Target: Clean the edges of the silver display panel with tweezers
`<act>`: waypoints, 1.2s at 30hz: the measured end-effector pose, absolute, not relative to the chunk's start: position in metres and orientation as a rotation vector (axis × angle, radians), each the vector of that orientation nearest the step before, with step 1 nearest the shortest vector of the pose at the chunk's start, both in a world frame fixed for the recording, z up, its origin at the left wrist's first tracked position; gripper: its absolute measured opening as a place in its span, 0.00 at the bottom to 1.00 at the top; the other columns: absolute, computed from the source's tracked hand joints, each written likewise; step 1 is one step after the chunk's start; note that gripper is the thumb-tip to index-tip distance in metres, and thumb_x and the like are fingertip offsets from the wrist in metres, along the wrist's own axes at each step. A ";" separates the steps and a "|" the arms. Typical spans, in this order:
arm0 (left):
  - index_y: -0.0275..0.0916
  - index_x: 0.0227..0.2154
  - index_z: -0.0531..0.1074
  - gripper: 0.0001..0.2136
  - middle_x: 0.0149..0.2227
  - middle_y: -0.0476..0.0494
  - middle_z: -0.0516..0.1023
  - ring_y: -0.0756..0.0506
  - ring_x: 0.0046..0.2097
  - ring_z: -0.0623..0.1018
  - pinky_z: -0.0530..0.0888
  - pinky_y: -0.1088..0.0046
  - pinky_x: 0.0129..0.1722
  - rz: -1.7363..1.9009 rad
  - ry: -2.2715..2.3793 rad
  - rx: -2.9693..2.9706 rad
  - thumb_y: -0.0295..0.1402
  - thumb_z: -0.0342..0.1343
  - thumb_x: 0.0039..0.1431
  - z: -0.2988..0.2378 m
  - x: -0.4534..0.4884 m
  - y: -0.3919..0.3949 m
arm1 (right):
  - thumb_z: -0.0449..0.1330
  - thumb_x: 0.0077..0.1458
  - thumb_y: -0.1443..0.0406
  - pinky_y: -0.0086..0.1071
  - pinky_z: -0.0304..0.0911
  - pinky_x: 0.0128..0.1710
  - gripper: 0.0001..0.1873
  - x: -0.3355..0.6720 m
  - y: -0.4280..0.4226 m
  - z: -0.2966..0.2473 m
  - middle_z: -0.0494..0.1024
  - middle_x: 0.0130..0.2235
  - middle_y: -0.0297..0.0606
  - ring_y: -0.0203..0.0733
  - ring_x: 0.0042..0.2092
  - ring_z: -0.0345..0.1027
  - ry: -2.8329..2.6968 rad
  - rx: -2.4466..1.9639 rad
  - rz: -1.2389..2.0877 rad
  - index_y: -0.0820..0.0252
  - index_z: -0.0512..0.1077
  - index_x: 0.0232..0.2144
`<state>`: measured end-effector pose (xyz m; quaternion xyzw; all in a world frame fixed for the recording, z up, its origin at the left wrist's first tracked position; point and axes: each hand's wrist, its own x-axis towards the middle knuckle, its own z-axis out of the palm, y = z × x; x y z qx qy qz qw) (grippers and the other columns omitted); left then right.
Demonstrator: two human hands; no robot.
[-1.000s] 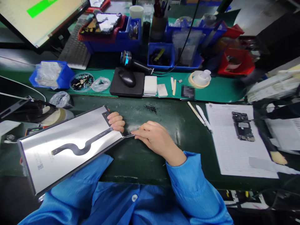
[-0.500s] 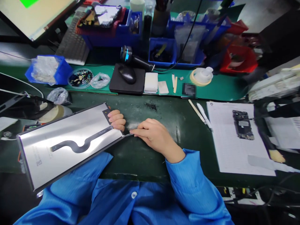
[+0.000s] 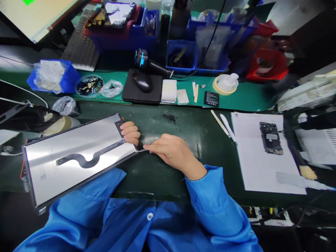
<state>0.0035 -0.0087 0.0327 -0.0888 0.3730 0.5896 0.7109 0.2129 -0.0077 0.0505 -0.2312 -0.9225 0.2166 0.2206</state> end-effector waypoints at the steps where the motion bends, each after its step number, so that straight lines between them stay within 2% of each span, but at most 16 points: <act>1: 0.42 0.19 0.52 0.22 0.18 0.52 0.43 0.46 0.22 0.47 0.55 0.68 0.24 1.304 0.828 -0.206 0.42 0.44 0.71 0.034 0.004 -0.009 | 0.56 0.69 0.66 0.34 0.66 0.37 0.15 0.213 -0.008 0.051 0.85 0.41 0.34 0.39 0.35 0.71 -2.554 -0.637 0.595 0.48 0.80 0.50; 4: 0.42 0.19 0.50 0.23 0.17 0.53 0.42 0.47 0.22 0.43 0.52 0.68 0.22 1.306 0.824 -0.225 0.43 0.44 0.71 0.037 0.006 -0.009 | 0.56 0.69 0.66 0.33 0.66 0.37 0.14 0.213 -0.009 0.052 0.85 0.41 0.34 0.39 0.36 0.73 -2.548 -0.622 0.600 0.49 0.79 0.51; 9: 0.42 0.21 0.56 0.21 0.18 0.50 0.48 0.46 0.23 0.53 0.60 0.68 0.25 1.249 0.873 -0.156 0.43 0.42 0.71 0.033 0.004 -0.009 | 0.56 0.69 0.65 0.32 0.66 0.38 0.13 0.212 -0.011 0.055 0.85 0.40 0.35 0.39 0.37 0.75 -2.559 -0.617 0.633 0.53 0.79 0.49; 16: 0.43 0.22 0.59 0.20 0.19 0.48 0.52 0.44 0.25 0.59 0.64 0.67 0.28 1.216 0.947 -0.155 0.44 0.41 0.71 0.032 0.004 -0.009 | 0.54 0.70 0.64 0.33 0.67 0.39 0.13 0.212 -0.010 0.056 0.84 0.37 0.35 0.40 0.37 0.76 -2.602 -0.648 0.735 0.53 0.80 0.46; 19: 0.43 0.22 0.58 0.21 0.18 0.49 0.49 0.45 0.23 0.56 0.62 0.68 0.25 1.219 0.915 -0.144 0.45 0.40 0.71 0.031 0.004 -0.009 | 0.55 0.70 0.64 0.34 0.68 0.40 0.12 0.212 -0.011 0.057 0.85 0.38 0.35 0.41 0.38 0.78 -2.607 -0.682 0.793 0.54 0.80 0.46; 23: 0.42 0.20 0.52 0.23 0.16 0.53 0.43 0.48 0.20 0.46 0.54 0.69 0.20 1.246 0.776 -0.153 0.46 0.43 0.71 0.030 0.004 -0.010 | 0.58 0.68 0.64 0.33 0.70 0.43 0.12 0.213 -0.013 0.060 0.85 0.43 0.34 0.40 0.41 0.80 -2.579 -0.735 0.913 0.52 0.79 0.50; 26: 0.42 0.19 0.50 0.24 0.16 0.55 0.40 0.49 0.20 0.42 0.50 0.69 0.19 1.227 0.765 -0.175 0.46 0.43 0.71 0.030 0.003 -0.009 | 0.60 0.67 0.62 0.32 0.71 0.42 0.12 0.213 -0.013 0.060 0.84 0.41 0.35 0.40 0.40 0.79 -2.572 -0.717 0.919 0.51 0.79 0.49; 29: 0.42 0.19 0.50 0.24 0.17 0.54 0.41 0.48 0.21 0.43 0.52 0.69 0.21 1.224 0.822 -0.189 0.45 0.43 0.71 0.026 0.001 -0.007 | 0.58 0.68 0.61 0.32 0.70 0.39 0.12 0.214 -0.013 0.060 0.83 0.37 0.36 0.40 0.38 0.77 -2.575 -0.671 0.887 0.53 0.80 0.49; 36: 0.43 0.19 0.53 0.25 0.16 0.54 0.44 0.48 0.19 0.52 0.61 0.70 0.22 1.228 0.760 -0.072 0.49 0.46 0.69 0.004 -0.009 -0.002 | 0.55 0.71 0.61 0.32 0.66 0.36 0.14 0.215 -0.013 0.065 0.83 0.36 0.37 0.41 0.36 0.77 -2.673 -0.705 0.848 0.55 0.80 0.49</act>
